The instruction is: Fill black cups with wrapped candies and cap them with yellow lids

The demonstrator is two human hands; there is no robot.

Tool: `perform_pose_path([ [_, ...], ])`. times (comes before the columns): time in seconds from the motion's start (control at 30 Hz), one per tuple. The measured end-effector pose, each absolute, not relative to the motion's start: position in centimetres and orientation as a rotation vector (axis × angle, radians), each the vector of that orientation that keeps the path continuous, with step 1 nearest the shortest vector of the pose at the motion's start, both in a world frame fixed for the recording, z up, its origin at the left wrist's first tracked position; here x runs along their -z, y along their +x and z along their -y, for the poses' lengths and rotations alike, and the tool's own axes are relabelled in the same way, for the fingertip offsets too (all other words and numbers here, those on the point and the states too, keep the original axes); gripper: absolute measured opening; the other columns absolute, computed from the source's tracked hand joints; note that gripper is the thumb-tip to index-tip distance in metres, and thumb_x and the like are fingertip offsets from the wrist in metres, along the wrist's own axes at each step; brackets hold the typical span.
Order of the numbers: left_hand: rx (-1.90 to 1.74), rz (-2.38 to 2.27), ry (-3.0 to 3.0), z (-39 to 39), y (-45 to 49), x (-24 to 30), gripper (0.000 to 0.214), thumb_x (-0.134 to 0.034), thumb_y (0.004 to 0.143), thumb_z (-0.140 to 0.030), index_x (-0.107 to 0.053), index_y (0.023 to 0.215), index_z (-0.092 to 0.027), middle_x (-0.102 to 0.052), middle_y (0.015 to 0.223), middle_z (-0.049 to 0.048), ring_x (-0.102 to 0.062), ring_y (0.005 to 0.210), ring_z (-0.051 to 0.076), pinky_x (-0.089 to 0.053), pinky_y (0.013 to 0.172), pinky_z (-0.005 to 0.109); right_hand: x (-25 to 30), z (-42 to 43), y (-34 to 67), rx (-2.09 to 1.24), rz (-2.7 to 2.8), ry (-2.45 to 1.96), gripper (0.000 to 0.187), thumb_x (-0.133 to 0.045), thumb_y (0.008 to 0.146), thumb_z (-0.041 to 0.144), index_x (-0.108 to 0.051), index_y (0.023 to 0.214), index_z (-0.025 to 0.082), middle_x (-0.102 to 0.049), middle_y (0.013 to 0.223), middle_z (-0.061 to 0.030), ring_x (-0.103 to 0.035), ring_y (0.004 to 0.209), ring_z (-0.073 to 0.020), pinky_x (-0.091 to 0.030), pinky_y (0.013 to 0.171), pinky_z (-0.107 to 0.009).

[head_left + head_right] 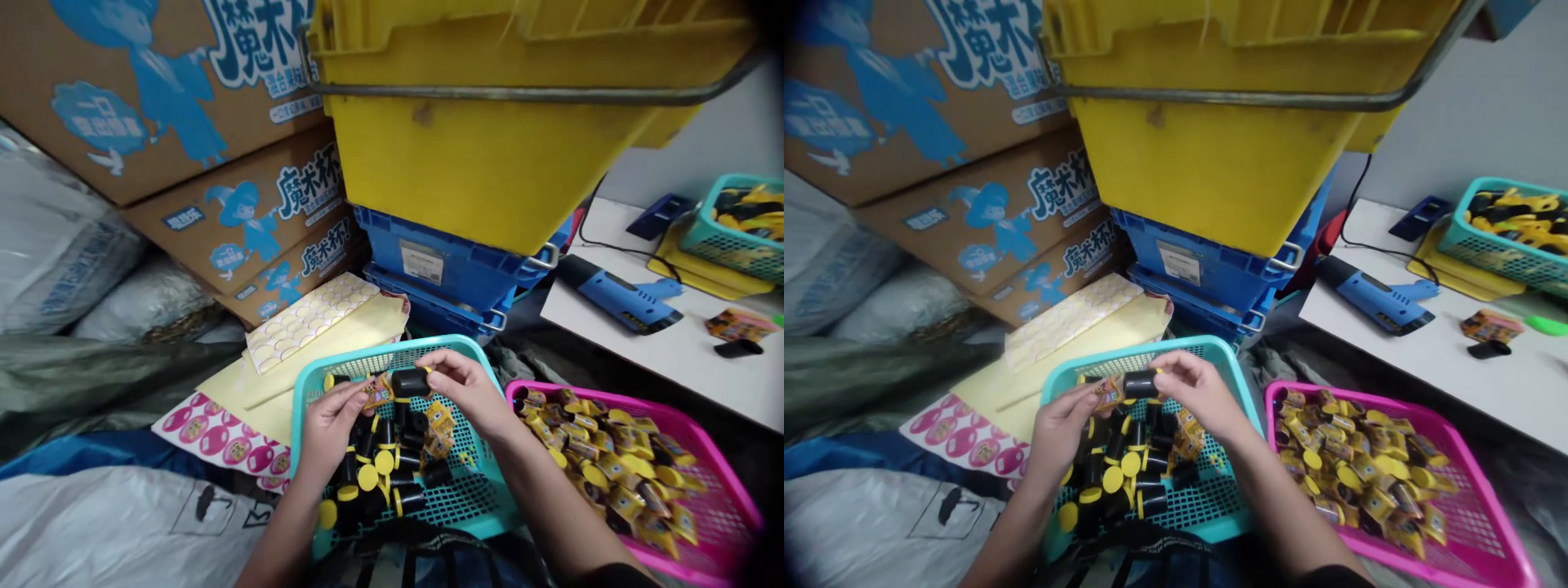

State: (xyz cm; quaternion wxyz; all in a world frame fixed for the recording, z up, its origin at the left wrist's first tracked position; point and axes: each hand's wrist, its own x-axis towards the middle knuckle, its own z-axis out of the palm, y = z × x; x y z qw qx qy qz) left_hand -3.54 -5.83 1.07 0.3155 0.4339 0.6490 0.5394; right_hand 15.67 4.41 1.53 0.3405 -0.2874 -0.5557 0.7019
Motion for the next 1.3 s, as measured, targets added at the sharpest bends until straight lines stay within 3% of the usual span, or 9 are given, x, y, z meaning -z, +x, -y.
perform_pose_path([
  [0.17,-1.349,-1.711,1.178,5.3,-3.0,-1.2,0.022,-0.066,0.077,-0.036,-0.076,0.092,-0.023,-0.075,0.096,0.0070,-0.068,0.089,0.023,-0.056,0.081,0.035,-0.8,-4.7,16.7,-1.868,1.529,-0.723,0.026,-0.070,0.076,0.037,-0.066,0.094,0.019,-0.062,0.079,0.0001,-0.057,0.067,-0.0106,-0.047,0.062,-0.024],
  [0.33,-1.153,-1.561,1.018,4.6,-1.9,-2.3,0.031,-0.068,0.075,-0.040,-0.074,0.098,-0.020,-0.073,0.100,0.0079,-0.069,0.078,0.021,-0.059,0.070,0.036,-0.2,-4.1,16.6,-1.740,1.637,-0.774,0.027,-0.070,0.077,0.035,-0.065,0.098,0.019,-0.063,0.076,-0.0002,-0.058,0.069,-0.0126,-0.048,0.068,-0.029],
  [0.47,-1.148,-1.533,0.945,4.5,-0.7,-3.3,0.034,-0.077,0.065,-0.036,-0.071,0.094,-0.018,-0.073,0.092,0.0063,-0.069,0.079,0.020,-0.059,0.072,0.033,0.1,-2.9,15.9,-1.690,1.578,-0.700,0.030,-0.074,0.073,0.035,-0.067,0.098,0.021,-0.067,0.087,-0.0028,-0.061,0.078,-0.0155,-0.049,0.077,-0.033],
  [0.57,-1.196,-1.558,0.909,4.6,0.2,-3.3,0.034,-0.080,0.061,-0.032,-0.070,0.090,-0.017,-0.073,0.088,0.0051,-0.068,0.073,0.018,-0.058,0.070,0.031,0.5,-2.0,15.5,-1.899,1.357,-0.581,0.031,-0.067,0.079,0.041,-0.066,0.104,0.023,-0.064,0.099,-0.0037,-0.060,0.086,-0.0147,-0.050,0.079,-0.030],
  [0.67,-1.264,-1.537,0.895,4.6,0.9,-2.9,0.031,-0.080,0.060,-0.030,-0.072,0.088,-0.018,-0.073,0.095,0.0065,-0.068,0.083,0.021,-0.057,0.073,0.031,0.9,-1.2,15.1,-2.260,1.037,-0.455,0.041,-0.064,0.081,0.046,-0.058,0.116,0.025,-0.061,0.099,-0.0033,-0.060,0.082,-0.0132,-0.052,0.072,-0.027],
  [0.8,-1.254,-1.535,0.903,4.8,1.4,-2.6,0.030,-0.081,0.059,-0.028,-0.073,0.086,-0.018,-0.074,0.094,0.0066,-0.068,0.084,0.021,-0.056,0.074,0.031,1.2,-0.8,15.0,-2.418,0.810,-0.357,0.040,-0.073,0.074,0.042,-0.060,0.105,0.022,-0.059,0.093,-0.0016,-0.060,0.077,-0.0111,-0.052,0.069,-0.024],
  [1.07,-1.207,-1.523,0.888,5.3,1.8,-2.5,0.033,-0.081,0.059,-0.028,-0.072,0.088,-0.017,-0.074,0.087,0.0048,-0.067,0.076,0.019,-0.055,0.068,0.029,1.6,-1.3,16.0,-2.406,0.948,-0.359,0.030,-0.071,0.076,0.040,-0.057,0.094,0.020,-0.060,0.086,0.0008,-0.061,0.073,-0.0095,-0.051,0.069,-0.024],
  [1.2,-1.221,-1.597,0.950,4.9,2.0,-2.3,0.033,-0.077,0.065,-0.032,-0.069,0.092,-0.016,-0.072,0.095,0.0068,-0.067,0.085,0.020,-0.054,0.072,0.028,1.7,-0.9,16.2,-2.152,1.255,-0.464,0.035,-0.058,0.085,0.046,-0.055,0.110,0.022,-0.060,0.100,-0.0035,-0.060,0.083,-0.0132,-0.050,0.075,-0.030],
  [1.3,-1.216,-1.545,0.992,4.7,2.5,-2.2,0.054,-0.073,0.070,-0.040,-0.057,0.117,-0.018,-0.071,0.091,0.0054,-0.067,0.077,0.018,-0.054,0.064,0.026,0.7,-0.4,16.8,-1.624,1.603,-0.574,0.042,-0.060,0.083,0.045,-0.054,0.119,0.023,-0.058,0.111,-0.0070,-0.057,0.099,-0.0187,-0.047,0.085,-0.036],
])
